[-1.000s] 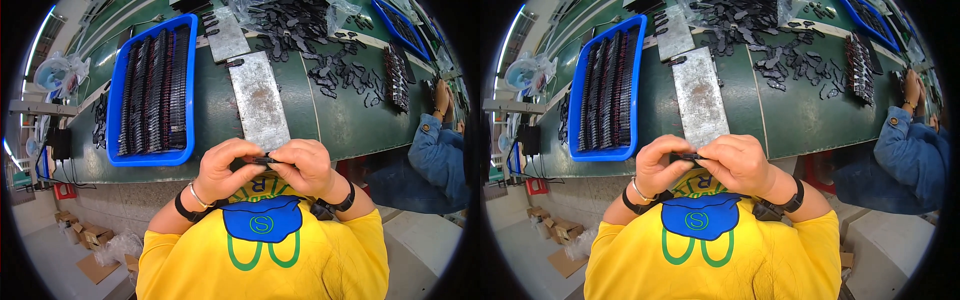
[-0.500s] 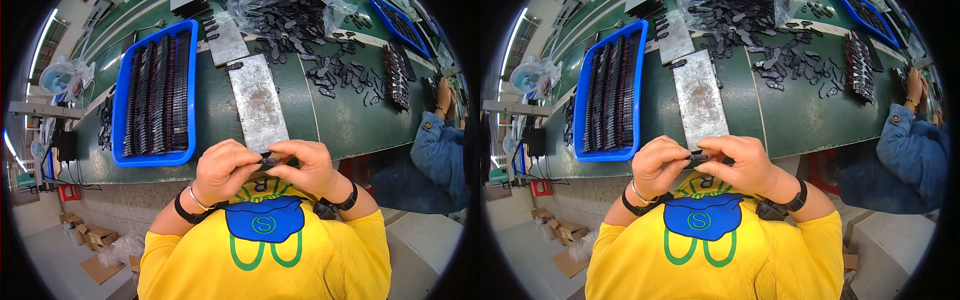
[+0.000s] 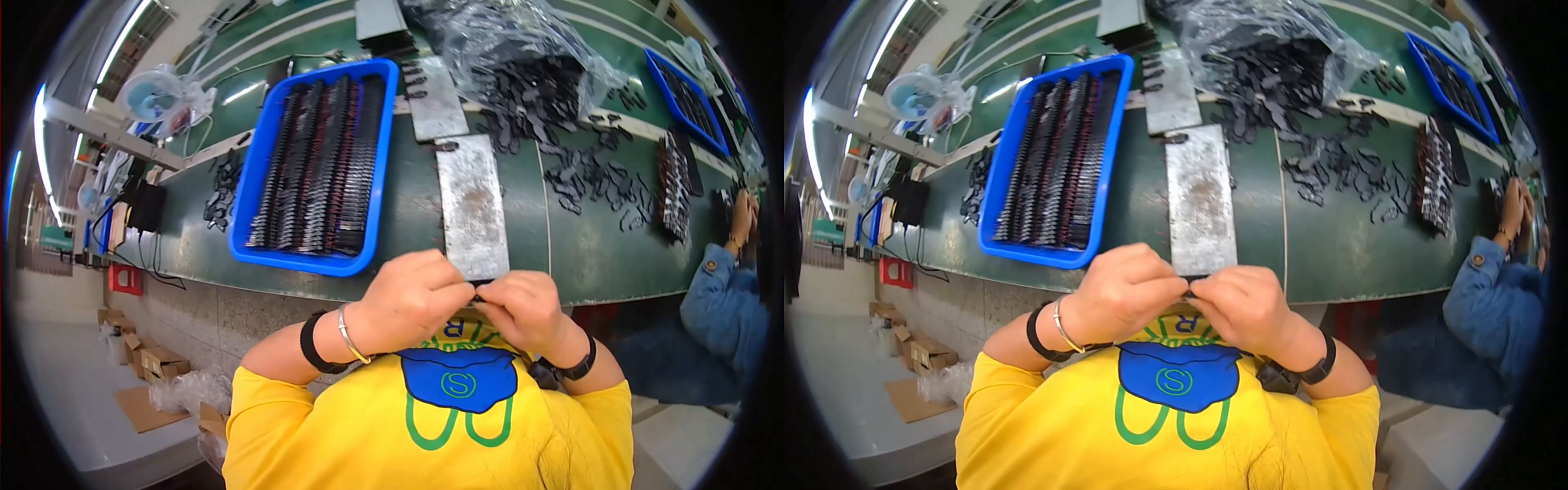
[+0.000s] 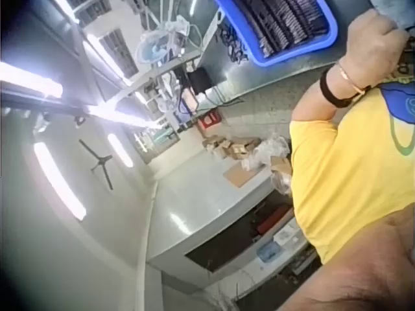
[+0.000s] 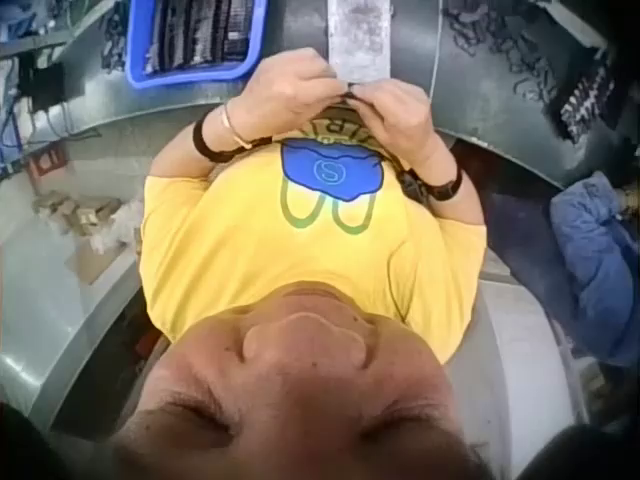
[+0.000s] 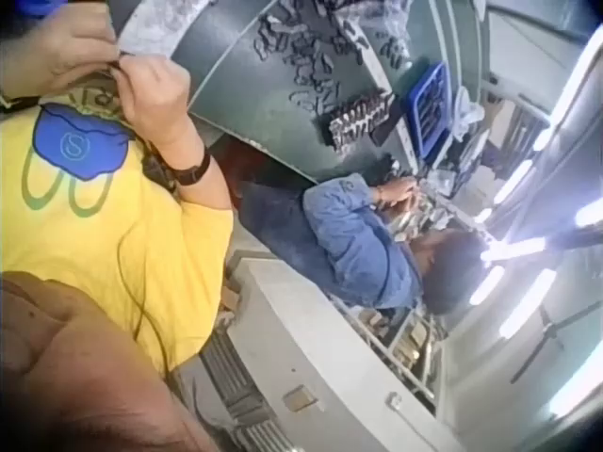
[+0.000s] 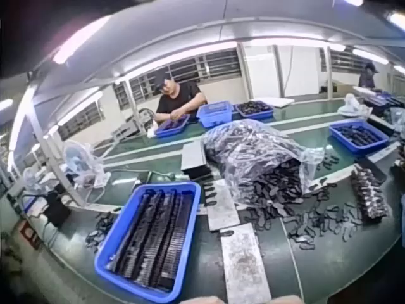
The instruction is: The person is manually assembling small black components into a metal fixture and then organizing them into blue plastic trays.
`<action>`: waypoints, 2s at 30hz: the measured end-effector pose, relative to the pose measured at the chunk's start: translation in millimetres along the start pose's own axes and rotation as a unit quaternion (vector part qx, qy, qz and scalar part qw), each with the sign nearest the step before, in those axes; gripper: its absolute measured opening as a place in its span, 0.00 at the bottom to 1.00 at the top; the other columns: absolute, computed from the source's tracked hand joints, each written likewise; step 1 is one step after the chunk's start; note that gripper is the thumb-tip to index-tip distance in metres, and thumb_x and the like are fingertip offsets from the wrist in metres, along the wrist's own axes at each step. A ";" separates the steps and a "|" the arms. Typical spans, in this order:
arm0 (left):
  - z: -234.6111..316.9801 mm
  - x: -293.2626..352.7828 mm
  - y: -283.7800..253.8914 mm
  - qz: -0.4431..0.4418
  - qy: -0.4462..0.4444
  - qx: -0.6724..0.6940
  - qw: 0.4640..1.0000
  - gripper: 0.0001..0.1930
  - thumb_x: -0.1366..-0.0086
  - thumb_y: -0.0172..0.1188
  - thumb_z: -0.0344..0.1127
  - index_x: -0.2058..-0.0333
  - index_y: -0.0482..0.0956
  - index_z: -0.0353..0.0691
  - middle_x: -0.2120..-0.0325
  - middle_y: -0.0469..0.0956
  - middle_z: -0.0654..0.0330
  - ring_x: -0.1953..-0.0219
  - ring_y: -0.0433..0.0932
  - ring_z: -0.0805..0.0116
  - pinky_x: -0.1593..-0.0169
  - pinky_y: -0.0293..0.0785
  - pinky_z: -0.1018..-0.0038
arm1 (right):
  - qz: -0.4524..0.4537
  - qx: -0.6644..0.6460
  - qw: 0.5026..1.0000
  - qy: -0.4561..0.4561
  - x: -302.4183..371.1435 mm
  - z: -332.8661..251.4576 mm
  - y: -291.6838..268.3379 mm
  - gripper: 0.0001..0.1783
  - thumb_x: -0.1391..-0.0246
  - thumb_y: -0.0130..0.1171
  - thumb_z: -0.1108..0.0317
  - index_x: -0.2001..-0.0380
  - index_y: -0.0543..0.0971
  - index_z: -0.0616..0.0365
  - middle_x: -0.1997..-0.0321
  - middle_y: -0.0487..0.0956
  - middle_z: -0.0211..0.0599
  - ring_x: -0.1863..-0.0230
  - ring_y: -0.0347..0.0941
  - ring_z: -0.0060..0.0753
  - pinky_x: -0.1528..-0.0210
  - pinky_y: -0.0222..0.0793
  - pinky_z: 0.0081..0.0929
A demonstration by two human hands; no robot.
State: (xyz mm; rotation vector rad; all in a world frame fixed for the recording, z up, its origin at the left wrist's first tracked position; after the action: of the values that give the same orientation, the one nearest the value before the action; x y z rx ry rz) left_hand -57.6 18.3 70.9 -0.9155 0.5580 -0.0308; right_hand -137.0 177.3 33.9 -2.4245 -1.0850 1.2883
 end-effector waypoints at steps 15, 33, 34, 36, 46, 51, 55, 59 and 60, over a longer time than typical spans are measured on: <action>-169.3 -83.2 -117.4 -0.059 -0.179 -0.199 0.962 0.07 0.49 0.64 0.33 0.70 0.81 0.37 0.72 0.80 0.51 0.67 0.79 0.52 0.62 0.75 0.64 | 0.072 0.159 0.979 0.103 37.0 26.5 -33.4 0.07 0.58 0.64 0.79 0.73 0.76 0.61 0.80 0.75 0.39 0.81 0.71 0.41 0.78 0.65 0.31; -297.7 -119.8 -79.8 -0.143 -0.174 -0.384 0.896 0.07 0.48 0.64 0.35 0.69 0.81 0.45 0.72 0.81 0.54 0.65 0.80 0.52 0.61 0.75 0.60 | 0.118 0.230 0.964 0.062 57.7 24.7 -38.0 0.08 0.61 0.63 0.79 0.75 0.75 0.59 0.80 0.74 0.37 0.82 0.69 0.40 0.79 0.64 0.31; -298.2 -120.9 -80.9 -0.130 -0.166 -0.369 0.905 0.07 0.48 0.64 0.35 0.69 0.80 0.45 0.72 0.81 0.54 0.65 0.80 0.52 0.61 0.76 0.59 | 0.115 0.233 0.964 0.061 57.5 24.2 -38.3 0.08 0.61 0.63 0.79 0.75 0.75 0.59 0.80 0.74 0.37 0.82 0.69 0.40 0.79 0.64 0.31; -300.0 -121.3 -80.2 -0.138 -0.161 -0.372 0.904 0.08 0.48 0.64 0.35 0.68 0.80 0.46 0.72 0.81 0.55 0.65 0.80 0.53 0.60 0.75 0.60 | 0.115 0.238 0.963 0.059 57.3 23.8 -38.7 0.08 0.61 0.63 0.79 0.75 0.75 0.59 0.80 0.74 0.37 0.82 0.69 0.40 0.78 0.64 0.31; -300.9 -120.1 -83.4 -0.142 -0.171 -0.386 0.895 0.10 0.49 0.65 0.36 0.66 0.80 0.45 0.68 0.81 0.56 0.62 0.79 0.53 0.59 0.75 0.61 | 0.113 0.246 0.961 0.063 59.1 21.9 -36.0 0.08 0.61 0.63 0.79 0.75 0.75 0.59 0.80 0.74 0.37 0.82 0.68 0.40 0.78 0.64 0.31; -295.9 -119.7 -87.1 -0.131 -0.170 -0.373 0.903 0.09 0.48 0.64 0.36 0.67 0.80 0.45 0.68 0.81 0.55 0.62 0.79 0.53 0.59 0.75 0.61 | 0.113 0.249 0.960 0.059 57.4 23.4 -37.8 0.08 0.60 0.63 0.79 0.75 0.75 0.59 0.80 0.74 0.36 0.83 0.67 0.40 0.79 0.63 0.32; -280.0 -127.4 -94.4 -0.095 -0.171 -0.362 0.912 0.08 0.45 0.61 0.35 0.66 0.81 0.45 0.68 0.81 0.53 0.63 0.79 0.52 0.58 0.75 0.60 | 0.100 0.248 0.962 0.055 57.4 23.1 -39.3 0.11 0.59 0.62 0.81 0.70 0.74 0.60 0.79 0.74 0.37 0.81 0.68 0.41 0.77 0.64 0.32; -258.1 -136.5 -97.0 -0.069 -0.168 -0.329 0.927 0.08 0.45 0.59 0.36 0.66 0.82 0.44 0.69 0.81 0.52 0.64 0.79 0.52 0.58 0.75 0.61 | 0.101 0.243 0.963 0.057 59.5 25.3 -39.8 0.11 0.59 0.62 0.82 0.70 0.74 0.60 0.79 0.74 0.37 0.82 0.68 0.41 0.78 0.64 0.32; -251.6 -138.5 -97.3 -0.064 -0.168 -0.318 0.931 0.08 0.45 0.59 0.36 0.66 0.82 0.44 0.69 0.81 0.52 0.64 0.79 0.52 0.59 0.75 0.61 | 0.101 0.244 0.963 0.059 59.1 25.8 -39.4 0.11 0.59 0.62 0.82 0.70 0.74 0.60 0.79 0.74 0.37 0.82 0.68 0.41 0.78 0.64 0.32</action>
State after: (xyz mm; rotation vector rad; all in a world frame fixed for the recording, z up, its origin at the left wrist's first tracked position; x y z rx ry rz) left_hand -274.6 -193.0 85.8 -1.5542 0.1760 0.1979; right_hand -156.5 241.5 -1.0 -2.2306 -0.4262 1.2644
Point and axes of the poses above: each hand's wrist, its own x-axis away from the middle knuckle, its own y-axis out of the palm, z = x × y, the point moved 3 cm from there along -x, towards the middle knuckle
